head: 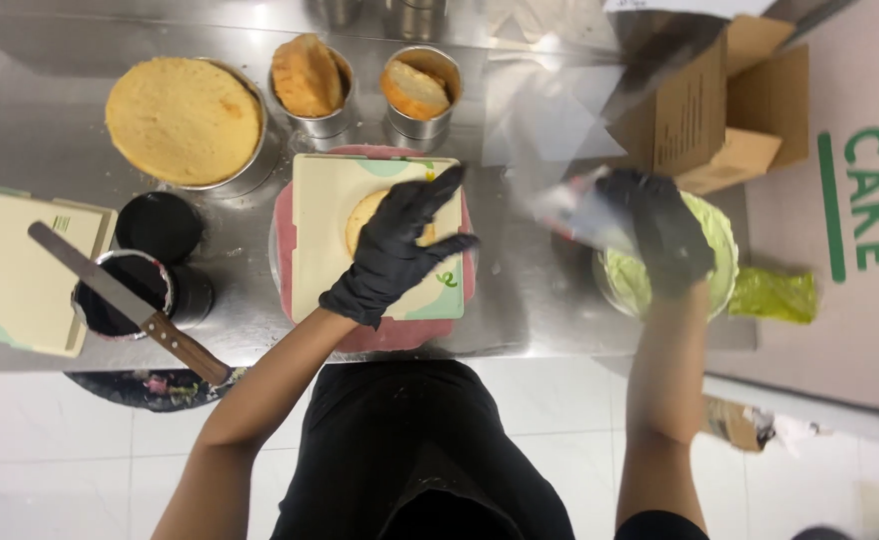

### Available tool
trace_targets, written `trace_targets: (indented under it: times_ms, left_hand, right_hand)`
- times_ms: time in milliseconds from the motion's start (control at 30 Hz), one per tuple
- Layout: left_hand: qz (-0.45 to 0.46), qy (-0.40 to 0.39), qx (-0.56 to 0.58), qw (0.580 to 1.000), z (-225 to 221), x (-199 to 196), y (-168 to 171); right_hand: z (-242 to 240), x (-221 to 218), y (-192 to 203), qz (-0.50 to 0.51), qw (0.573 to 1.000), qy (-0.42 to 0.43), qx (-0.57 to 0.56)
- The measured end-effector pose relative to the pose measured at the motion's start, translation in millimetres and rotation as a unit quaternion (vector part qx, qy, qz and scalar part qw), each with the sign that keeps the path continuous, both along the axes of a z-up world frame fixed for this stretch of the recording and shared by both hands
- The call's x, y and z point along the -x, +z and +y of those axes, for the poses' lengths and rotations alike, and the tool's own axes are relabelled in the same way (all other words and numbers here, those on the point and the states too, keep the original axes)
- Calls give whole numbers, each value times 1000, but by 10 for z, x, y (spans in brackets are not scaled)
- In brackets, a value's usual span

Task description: The person assembles a layered cake on a turntable in a bakery. They pipe green frosting from a piping bag onto a sponge layer, spread dark red filling over the layer with a knife, and place another sponge layer on top, pressing it down by hand.

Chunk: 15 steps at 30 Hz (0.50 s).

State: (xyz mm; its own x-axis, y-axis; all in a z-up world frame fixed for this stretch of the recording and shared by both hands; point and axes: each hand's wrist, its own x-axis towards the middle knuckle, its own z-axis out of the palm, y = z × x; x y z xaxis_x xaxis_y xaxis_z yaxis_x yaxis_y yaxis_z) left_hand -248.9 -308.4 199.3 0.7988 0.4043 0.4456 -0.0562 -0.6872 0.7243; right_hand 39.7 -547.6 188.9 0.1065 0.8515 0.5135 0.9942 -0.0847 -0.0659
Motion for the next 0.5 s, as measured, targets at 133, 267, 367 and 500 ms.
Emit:
trace_targets:
  times_ms: [133,267,367,500]
  left_hand:
    - [-50,-155,-112,980,-266,-198,189]
    - [175,-518,-24,837,-531,-135,-17]
    - [381,-585,81,711,-691,-12,255]
    - [400,-500,312,702,-801,29,193]
  right_hand:
    - [-568,727,306,62,983,38,170]
    - [-1243,1390,30,478,864,-124,93]
    - [-1931,1806,-512,588,801,-81,-77]
    - [-976,2480,826,780,506,253,-267]
